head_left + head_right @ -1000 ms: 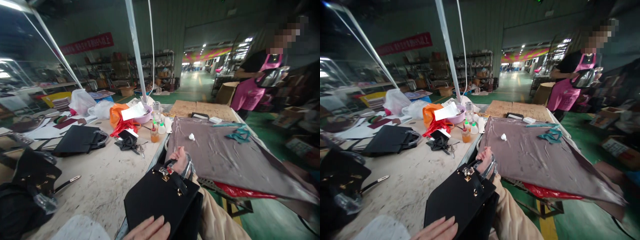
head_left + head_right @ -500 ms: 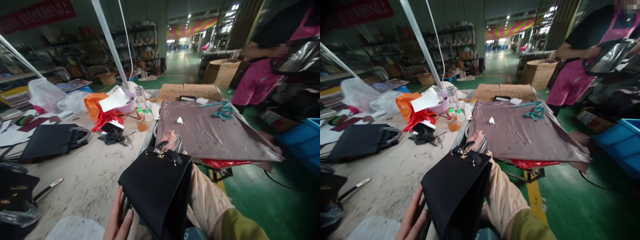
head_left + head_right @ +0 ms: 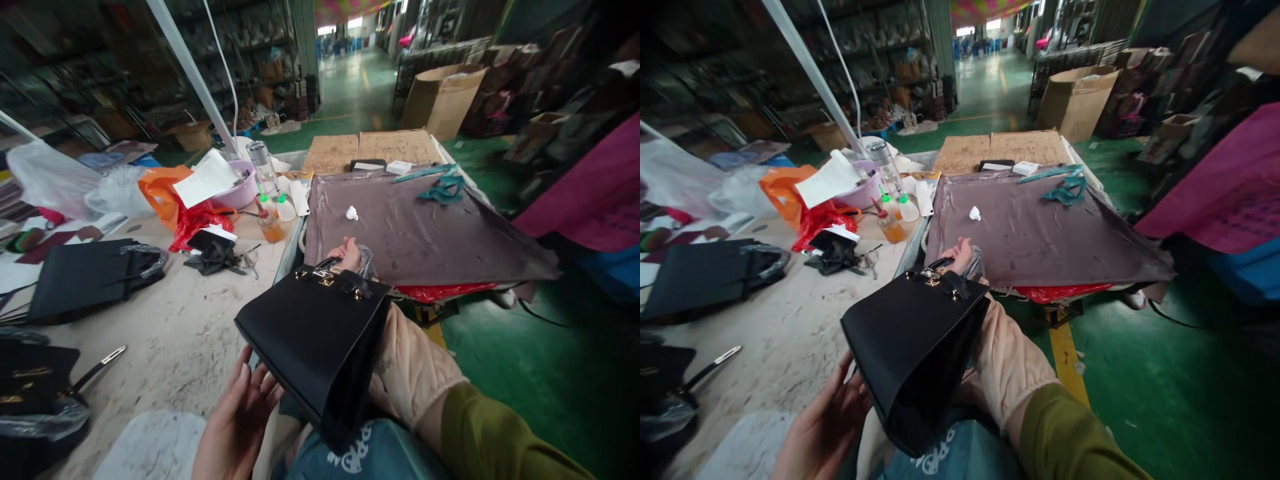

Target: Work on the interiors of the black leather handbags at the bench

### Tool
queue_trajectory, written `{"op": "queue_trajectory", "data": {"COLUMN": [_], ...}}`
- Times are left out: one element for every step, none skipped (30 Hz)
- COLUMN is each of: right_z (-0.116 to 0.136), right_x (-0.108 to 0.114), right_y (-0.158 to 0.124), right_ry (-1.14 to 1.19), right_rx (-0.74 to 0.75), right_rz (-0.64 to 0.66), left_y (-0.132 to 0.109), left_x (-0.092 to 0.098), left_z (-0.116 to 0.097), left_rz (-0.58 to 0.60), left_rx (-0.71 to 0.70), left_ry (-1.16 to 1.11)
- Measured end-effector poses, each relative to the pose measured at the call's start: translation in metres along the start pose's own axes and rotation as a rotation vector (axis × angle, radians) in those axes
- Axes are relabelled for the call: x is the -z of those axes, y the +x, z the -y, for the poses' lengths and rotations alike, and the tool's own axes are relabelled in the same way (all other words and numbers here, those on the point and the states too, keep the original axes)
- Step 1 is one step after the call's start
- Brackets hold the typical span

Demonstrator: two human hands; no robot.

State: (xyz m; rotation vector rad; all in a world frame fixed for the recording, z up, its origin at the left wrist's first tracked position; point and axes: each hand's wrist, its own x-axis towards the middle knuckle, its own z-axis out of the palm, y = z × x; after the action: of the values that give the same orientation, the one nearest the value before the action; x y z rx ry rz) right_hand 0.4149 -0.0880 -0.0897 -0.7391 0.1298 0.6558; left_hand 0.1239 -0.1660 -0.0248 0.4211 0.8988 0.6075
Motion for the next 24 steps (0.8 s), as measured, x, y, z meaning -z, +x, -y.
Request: {"op": "queue_trajectory", "data": {"right_z": [0.004, 0.008, 0.012, 0.016, 0.021, 0.025, 0.029, 0.033, 0.037, 0.040, 0.042, 0.045, 0.046, 0.048, 0.050, 0.051, 0.053, 0.054, 0.056, 0.058, 0.060, 0.062, 0.064, 0.066], "right_x": [-0.001, -0.002, -0.003, -0.005, -0.006, -0.008, -0.008, -0.008, -0.007, -0.006, -0.004, -0.002, 0.001, 0.002, 0.004, 0.004, 0.004, 0.002, 0.000, -0.004, -0.008, -0.013, -0.019, -0.024], "right_y": [0.001, 0.001, 0.001, 0.000, 0.000, 0.000, 0.000, 0.000, 0.002, 0.003, 0.005, 0.006, 0.008, 0.009, 0.009, 0.009, 0.008, 0.006, 0.004, 0.001, -0.003, -0.007, -0.012, -0.018], "right_ry": [0.035, 0.073, 0.111, 0.138, 0.162, 0.183, 0.200, 0.216, 0.229, 0.240, 0.248, 0.254, 0.257, 0.258, 0.258, 0.256, 0.253, 0.251, 0.247, 0.245, 0.245, 0.243, 0.233, 0.215], "right_rx": [0.001, 0.002, 0.004, 0.009, 0.015, 0.021, 0.027, 0.034, 0.042, 0.052, 0.063, 0.076, 0.090, 0.104, 0.118, 0.132, 0.144, 0.154, 0.162, 0.171, 0.174, 0.179, 0.191, 0.219], "right_rz": [-0.010, -0.022, -0.034, -0.040, -0.046, -0.050, -0.054, -0.058, -0.063, -0.067, -0.069, -0.071, -0.068, -0.061, -0.050, -0.036, -0.020, -0.003, 0.020, 0.042, 0.065, 0.090, 0.120, 0.155], "left_y": [0.002, 0.003, 0.005, 0.006, 0.007, 0.008, 0.008, 0.009, 0.009, 0.009, 0.009, 0.009, 0.008, 0.007, 0.007, 0.006, 0.005, 0.006, 0.006, 0.008, 0.009, 0.012, 0.014, 0.015], "left_x": [-0.002, -0.004, -0.006, -0.008, -0.011, -0.014, -0.017, -0.020, -0.022, -0.025, -0.027, -0.029, -0.031, -0.033, -0.035, -0.037, -0.039, -0.041, -0.043, -0.045, -0.045, -0.045, -0.044, -0.043], "left_z": [-0.001, -0.002, -0.002, -0.003, -0.003, -0.003, -0.004, -0.005, -0.005, -0.006, -0.006, -0.006, -0.005, -0.004, -0.003, -0.002, 0.000, 0.001, 0.001, 0.001, 0.000, -0.002, -0.004, -0.007], "left_rz": [0.026, 0.045, 0.056, 0.062, 0.066, 0.070, 0.077, 0.088, 0.104, 0.122, 0.146, 0.173, 0.199, 0.219, 0.232, 0.235, 0.231, 0.220, 0.208, 0.194, 0.174, 0.144, 0.108, 0.066], "left_rx": [0.000, 0.001, 0.003, 0.006, 0.010, 0.015, 0.019, 0.021, 0.026, 0.032, 0.044, 0.062, 0.088, 0.115, 0.139, 0.157, 0.166, 0.164, 0.157, 0.147, 0.133, 0.119, 0.113, 0.121], "left_ry": [0.002, 0.006, 0.011, 0.018, 0.024, 0.027, 0.025, 0.021, 0.015, 0.010, 0.005, 0.002, 0.001, 0.002, 0.004, 0.009, 0.018, 0.027, 0.035, 0.040, 0.042, 0.045, 0.052, 0.065]}}
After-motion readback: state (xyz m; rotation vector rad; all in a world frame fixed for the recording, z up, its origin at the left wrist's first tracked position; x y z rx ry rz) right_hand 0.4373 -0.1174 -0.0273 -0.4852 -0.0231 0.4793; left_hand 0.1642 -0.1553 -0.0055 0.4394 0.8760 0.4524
